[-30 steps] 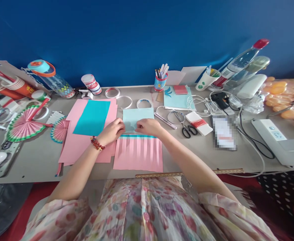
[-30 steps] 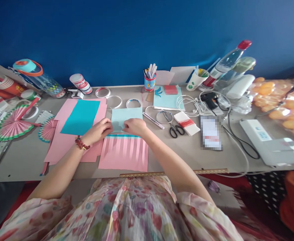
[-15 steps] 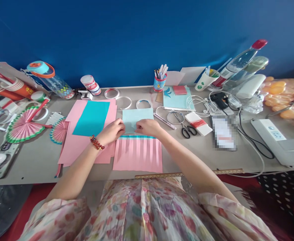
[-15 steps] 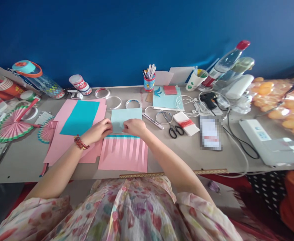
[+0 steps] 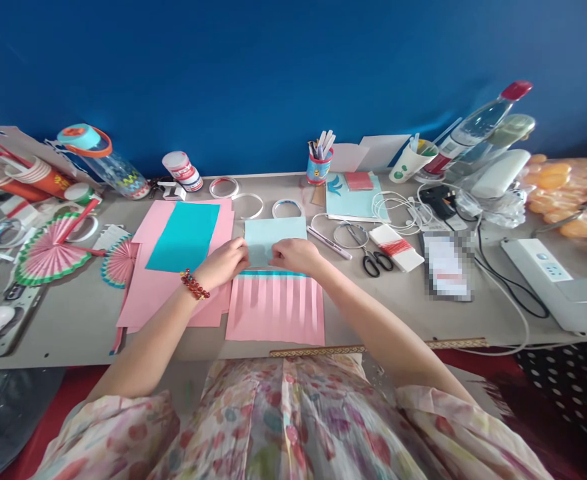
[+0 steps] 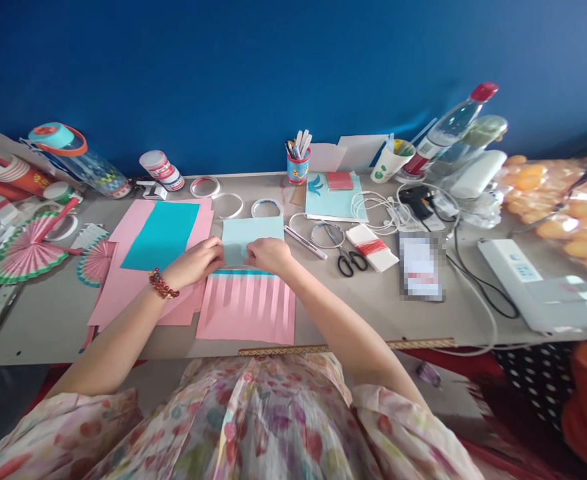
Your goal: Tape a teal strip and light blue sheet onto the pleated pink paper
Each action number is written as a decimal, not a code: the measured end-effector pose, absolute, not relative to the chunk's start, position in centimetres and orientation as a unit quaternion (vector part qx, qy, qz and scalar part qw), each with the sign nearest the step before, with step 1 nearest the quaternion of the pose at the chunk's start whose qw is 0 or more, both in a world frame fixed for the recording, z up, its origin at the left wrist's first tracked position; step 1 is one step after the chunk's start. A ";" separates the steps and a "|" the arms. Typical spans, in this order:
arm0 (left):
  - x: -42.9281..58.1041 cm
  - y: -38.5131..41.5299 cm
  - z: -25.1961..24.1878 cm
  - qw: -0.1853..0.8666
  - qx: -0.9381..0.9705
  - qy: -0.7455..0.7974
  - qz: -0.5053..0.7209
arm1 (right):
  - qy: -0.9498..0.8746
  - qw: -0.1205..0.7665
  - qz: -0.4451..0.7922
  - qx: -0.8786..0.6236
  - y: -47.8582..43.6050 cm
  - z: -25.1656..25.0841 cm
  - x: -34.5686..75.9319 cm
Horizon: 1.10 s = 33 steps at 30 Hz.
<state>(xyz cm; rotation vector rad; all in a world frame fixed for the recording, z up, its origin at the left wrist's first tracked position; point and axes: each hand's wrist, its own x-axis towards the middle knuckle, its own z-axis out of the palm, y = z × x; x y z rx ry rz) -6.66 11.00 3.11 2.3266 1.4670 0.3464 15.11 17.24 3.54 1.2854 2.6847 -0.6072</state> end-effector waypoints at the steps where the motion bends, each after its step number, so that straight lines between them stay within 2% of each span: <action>1: -6.6 11.0 3.1 0.181 0.826 0.520 0.121 | 0.882 0.052 -0.199 0.424 17.2 3.5 15.1; 12: -6.7 10.7 3.0 0.164 0.828 0.523 0.119 | 0.878 0.052 -0.197 0.433 17.0 3.6 15.2; 30: -5.8 9.6 3.0 0.087 0.860 0.496 0.086 | 0.890 -0.010 -0.230 0.394 17.8 3.8 20.6; 33: -5.5 9.5 3.0 0.107 0.856 0.498 0.087 | 0.888 -0.019 -0.235 0.396 17.9 3.5 20.9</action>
